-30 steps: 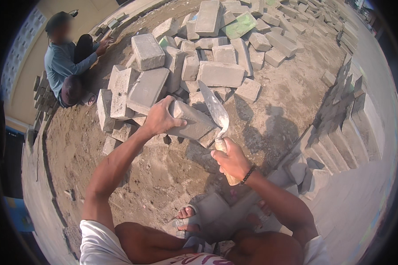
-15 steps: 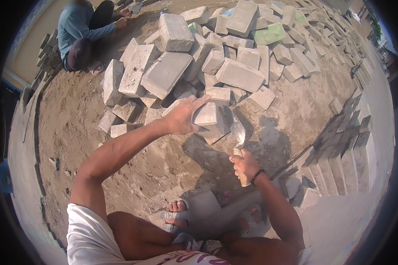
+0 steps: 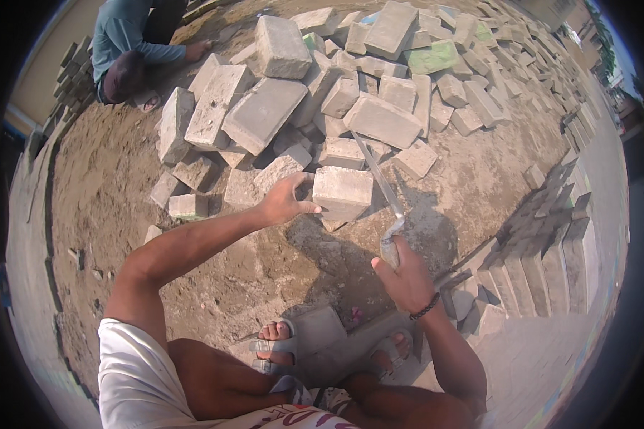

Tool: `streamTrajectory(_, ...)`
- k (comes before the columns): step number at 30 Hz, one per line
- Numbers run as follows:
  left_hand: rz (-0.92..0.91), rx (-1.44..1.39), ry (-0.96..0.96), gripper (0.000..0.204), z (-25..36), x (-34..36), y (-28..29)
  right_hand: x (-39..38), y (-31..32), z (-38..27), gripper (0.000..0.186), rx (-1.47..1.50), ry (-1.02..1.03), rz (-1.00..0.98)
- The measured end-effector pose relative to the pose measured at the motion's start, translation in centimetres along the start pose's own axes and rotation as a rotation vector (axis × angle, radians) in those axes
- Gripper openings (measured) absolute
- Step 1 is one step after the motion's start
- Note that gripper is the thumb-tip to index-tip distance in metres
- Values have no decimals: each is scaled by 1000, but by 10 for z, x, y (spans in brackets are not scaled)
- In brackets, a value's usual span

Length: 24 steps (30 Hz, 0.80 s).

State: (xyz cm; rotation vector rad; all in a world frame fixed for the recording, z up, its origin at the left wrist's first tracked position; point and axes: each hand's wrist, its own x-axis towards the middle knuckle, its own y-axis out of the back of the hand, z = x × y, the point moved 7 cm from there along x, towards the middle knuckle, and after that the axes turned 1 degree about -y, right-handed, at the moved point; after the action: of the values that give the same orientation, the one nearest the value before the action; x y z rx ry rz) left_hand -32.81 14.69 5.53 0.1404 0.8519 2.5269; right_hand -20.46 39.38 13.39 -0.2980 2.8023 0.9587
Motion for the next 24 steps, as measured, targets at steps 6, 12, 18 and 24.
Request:
streamTrajectory(6,239,122,-222,80,25,-6,6,-16,5,-37,47,-381,160,-94)
streamTrajectory(12,63,-235,-103,83,24,7,1,8,18,2,39,-752,81,-122)
streamTrajectory(18,88,-94,-91,88,18,1,1,18,52,-5,48,-668,-6,-100)
streamTrajectory(24,56,-153,-43,91,14,8,1,13,26,2,44,-701,48,-200)
